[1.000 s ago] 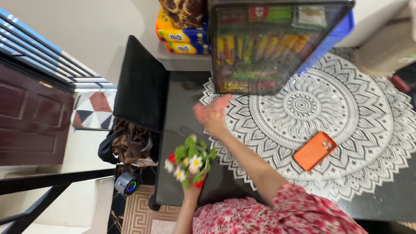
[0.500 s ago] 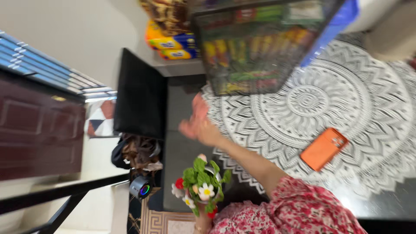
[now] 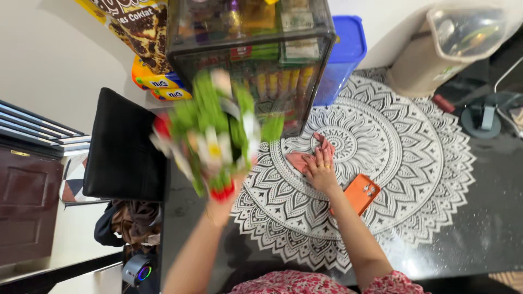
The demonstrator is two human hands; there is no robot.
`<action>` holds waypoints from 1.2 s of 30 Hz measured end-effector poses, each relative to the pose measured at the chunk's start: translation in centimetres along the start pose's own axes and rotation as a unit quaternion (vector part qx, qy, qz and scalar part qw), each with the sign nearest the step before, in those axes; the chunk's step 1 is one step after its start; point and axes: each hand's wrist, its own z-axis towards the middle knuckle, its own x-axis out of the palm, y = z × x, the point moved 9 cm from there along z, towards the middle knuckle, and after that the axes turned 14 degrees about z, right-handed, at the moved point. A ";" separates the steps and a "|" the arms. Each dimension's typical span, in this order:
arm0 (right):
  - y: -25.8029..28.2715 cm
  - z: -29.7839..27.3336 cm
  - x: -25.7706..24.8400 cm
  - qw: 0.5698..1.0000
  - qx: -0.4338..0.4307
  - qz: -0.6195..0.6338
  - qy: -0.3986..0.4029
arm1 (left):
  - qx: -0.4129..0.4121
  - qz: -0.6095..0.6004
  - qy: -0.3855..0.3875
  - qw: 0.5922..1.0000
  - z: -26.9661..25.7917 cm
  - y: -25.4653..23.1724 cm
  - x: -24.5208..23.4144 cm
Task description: The person organizes snack items on a table. They place packets of wipes and cookies into a clear storage container, then wipe the table surface with a cloth. The person also moves a small potted plant and a phone while arranging the items.
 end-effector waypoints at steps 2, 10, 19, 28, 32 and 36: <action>-2.1 0.1 2.0 1.000 0.022 -0.017 -0.009 | -0.037 -0.006 -0.016 0.999 8.6 0.8 -0.9; -4.4 0.5 4.5 0.983 0.141 -0.003 0.120 | -0.099 -0.117 -0.031 0.988 21.7 2.1 6.3; -4.1 1.2 4.0 0.974 0.181 0.014 0.140 | -0.179 -0.058 0.029 0.982 22.0 2.5 7.8; -3.9 2.1 3.4 0.965 0.198 0.010 0.174 | -0.197 -0.049 -0.011 0.979 21.1 1.6 7.3; -3.7 2.3 3.2 0.960 0.210 0.010 0.186 | -0.215 -0.110 0.116 0.963 20.6 2.0 10.4; -4.1 2.4 3.5 0.942 0.246 0.012 0.227 | -0.271 -0.079 0.113 0.953 21.2 2.6 10.6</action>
